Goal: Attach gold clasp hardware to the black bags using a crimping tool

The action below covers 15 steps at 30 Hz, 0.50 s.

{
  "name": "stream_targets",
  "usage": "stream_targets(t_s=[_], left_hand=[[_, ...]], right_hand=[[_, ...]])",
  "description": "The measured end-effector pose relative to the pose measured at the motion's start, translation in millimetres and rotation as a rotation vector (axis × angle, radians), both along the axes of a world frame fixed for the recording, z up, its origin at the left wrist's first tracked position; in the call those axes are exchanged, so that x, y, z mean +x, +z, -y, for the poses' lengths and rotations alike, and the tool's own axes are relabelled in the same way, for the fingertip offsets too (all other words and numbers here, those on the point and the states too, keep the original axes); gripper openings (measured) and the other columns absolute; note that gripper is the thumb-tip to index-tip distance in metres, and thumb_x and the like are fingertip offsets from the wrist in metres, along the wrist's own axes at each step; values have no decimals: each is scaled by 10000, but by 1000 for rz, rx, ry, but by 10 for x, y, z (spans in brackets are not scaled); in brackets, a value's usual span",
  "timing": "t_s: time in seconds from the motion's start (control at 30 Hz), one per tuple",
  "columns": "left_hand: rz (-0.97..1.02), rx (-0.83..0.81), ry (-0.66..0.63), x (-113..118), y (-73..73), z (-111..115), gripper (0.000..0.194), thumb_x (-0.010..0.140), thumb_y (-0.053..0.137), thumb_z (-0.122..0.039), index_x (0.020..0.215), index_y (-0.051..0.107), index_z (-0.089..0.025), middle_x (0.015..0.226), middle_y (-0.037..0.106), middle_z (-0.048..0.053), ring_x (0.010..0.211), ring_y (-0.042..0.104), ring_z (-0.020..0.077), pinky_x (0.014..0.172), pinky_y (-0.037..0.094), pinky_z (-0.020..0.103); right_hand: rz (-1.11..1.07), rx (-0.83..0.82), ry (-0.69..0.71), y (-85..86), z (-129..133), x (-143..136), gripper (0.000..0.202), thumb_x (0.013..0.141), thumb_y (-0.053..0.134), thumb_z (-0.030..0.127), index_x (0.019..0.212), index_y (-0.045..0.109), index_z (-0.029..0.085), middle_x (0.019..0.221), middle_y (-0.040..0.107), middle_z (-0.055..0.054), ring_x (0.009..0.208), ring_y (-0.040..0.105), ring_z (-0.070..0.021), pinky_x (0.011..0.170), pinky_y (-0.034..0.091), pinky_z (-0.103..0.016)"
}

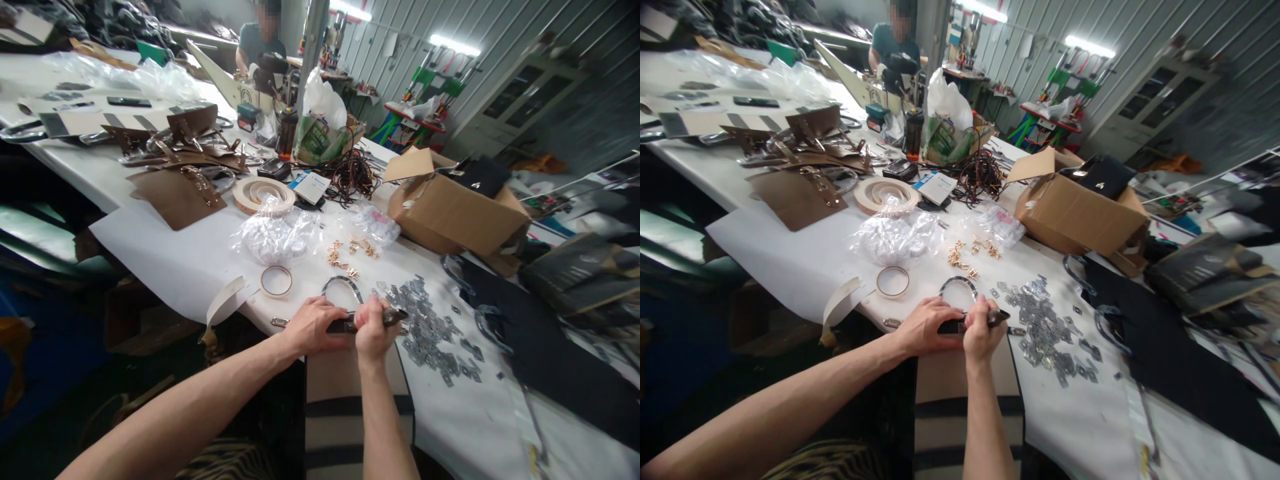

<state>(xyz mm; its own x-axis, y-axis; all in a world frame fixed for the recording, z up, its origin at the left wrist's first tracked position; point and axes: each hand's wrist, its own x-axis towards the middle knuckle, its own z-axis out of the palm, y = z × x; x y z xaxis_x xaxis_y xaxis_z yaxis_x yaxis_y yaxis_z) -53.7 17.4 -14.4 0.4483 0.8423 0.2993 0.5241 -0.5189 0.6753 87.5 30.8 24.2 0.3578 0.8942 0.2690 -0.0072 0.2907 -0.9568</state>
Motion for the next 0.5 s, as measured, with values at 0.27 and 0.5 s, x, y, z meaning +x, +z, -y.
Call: stream_targets(t_s=[0.27, 0.5], left_hand=[[14, 16, -9, 14, -62, -21, 562, 794, 846, -546, 1251, 733, -238, 1282, 763, 50, 1107, 695, 258, 1027, 466, 389], [-11, 14, -35, 13, -13, -22, 442, 859, 791, -532, 1176, 739, -228, 1123, 796, 49, 1009, 694, 242, 978, 466, 369]], right_hand=[[-155, -161, 191, 137, -321, 9, 523, 890, 727, 427, 574, 358, 234, 446, 280, 124, 338, 240, -42, 327, 187, -200], [52, -145, 227, -36, -248, -41, 512, 920, 685, 489, 595, 380, 239, 454, 331, 105, 361, 327, -66, 346, 265, -217]])
